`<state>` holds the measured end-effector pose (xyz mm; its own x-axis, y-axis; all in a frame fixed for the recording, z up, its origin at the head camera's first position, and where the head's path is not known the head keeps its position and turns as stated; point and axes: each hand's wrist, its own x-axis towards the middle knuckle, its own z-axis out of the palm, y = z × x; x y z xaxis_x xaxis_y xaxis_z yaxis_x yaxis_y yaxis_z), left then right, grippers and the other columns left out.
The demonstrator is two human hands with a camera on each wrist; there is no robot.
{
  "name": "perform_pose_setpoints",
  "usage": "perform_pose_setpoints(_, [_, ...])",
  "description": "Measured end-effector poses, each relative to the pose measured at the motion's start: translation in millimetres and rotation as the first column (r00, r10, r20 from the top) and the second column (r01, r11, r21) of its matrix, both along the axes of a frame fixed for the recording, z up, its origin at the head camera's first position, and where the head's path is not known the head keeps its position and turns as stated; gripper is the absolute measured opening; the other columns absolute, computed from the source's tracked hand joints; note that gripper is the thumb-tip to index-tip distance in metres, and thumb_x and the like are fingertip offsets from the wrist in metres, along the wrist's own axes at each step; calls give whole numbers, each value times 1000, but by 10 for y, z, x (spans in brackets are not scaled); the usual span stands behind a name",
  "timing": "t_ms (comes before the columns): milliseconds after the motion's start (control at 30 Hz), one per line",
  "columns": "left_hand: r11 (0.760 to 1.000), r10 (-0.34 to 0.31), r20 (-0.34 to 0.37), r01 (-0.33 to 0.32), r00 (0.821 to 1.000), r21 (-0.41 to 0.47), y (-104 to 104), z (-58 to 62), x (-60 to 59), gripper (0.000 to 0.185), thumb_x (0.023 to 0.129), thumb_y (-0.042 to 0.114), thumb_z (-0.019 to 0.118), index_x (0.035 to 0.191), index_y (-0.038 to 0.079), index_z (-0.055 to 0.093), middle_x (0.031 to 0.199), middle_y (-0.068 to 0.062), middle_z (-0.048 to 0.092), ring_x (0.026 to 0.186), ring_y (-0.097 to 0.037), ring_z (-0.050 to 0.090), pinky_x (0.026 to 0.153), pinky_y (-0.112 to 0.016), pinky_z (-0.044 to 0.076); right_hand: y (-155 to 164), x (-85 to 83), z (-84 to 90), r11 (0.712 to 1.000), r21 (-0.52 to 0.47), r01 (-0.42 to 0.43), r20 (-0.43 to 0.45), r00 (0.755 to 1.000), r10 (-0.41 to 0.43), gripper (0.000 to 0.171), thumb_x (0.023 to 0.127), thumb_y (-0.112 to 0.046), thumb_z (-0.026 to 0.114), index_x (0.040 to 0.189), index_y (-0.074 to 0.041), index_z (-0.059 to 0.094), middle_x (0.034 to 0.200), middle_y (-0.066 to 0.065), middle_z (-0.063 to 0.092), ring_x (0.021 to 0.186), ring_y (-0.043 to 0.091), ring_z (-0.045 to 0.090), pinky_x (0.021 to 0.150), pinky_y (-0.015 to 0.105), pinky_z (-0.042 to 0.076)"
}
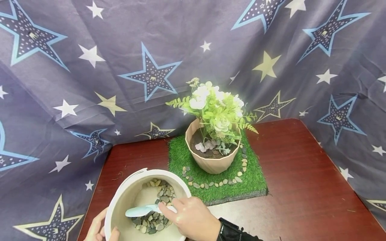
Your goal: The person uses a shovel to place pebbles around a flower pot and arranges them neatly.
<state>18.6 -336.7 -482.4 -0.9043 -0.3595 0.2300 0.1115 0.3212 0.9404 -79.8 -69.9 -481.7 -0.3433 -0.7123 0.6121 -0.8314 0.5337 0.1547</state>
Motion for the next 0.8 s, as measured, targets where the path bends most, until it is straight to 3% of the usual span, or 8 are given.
perform_pose_setpoints(133, [992,-96,-89,103,991,74,41,-18,7,83,80,-35,45,142,19,59,106,17,76,83,1,73,51,-21,58,-141,-16,-70,997,40,71,-50,996,-69,33,93,-25,62,123,-21,75,86,-5,67,70,7,58,49,22,48])
perform_pose_setpoints(267, [986,-135,-142,147,981,82,92,-33,6,87,77,-38,44,142,17,60,107,15,76,83,0,73,51,-21,58,-213,-37,-171,991,60,120,-71,991,-115,29,95,-26,58,117,-20,77,81,-4,65,67,7,57,48,21,46])
perform_pose_setpoints(400, [993,-108,-135,115,985,39,144,-8,1,84,75,-38,46,141,12,60,106,16,76,80,0,73,50,-20,58,-230,-64,-216,987,107,117,-73,991,-109,26,95,-28,60,112,-23,78,79,-6,63,63,6,53,45,22,39])
perform_pose_setpoints(567, [998,-59,-93,62,994,23,158,56,-5,80,78,-36,47,140,13,61,105,18,75,79,2,72,49,-20,57,-228,-73,-174,974,219,64,-51,997,-54,18,94,-31,64,104,-27,78,77,-9,66,60,3,53,46,24,41])
perform_pose_setpoints(700, [999,-31,-69,32,997,13,190,84,-9,77,78,-35,47,139,11,60,104,20,74,79,3,72,49,-21,58,-234,-81,-94,950,309,37,75,995,-63,4,85,-30,73,89,-28,73,68,-12,63,54,5,53,44,26,39])
perform_pose_setpoints(800, [999,7,-24,-8,1000,-51,227,100,-14,72,80,-32,50,139,8,58,102,23,73,77,4,71,49,-21,58,-233,-115,-12,936,351,-3,252,963,-91,13,74,-29,80,75,-29,67,64,-13,61,52,7,51,47,26,40])
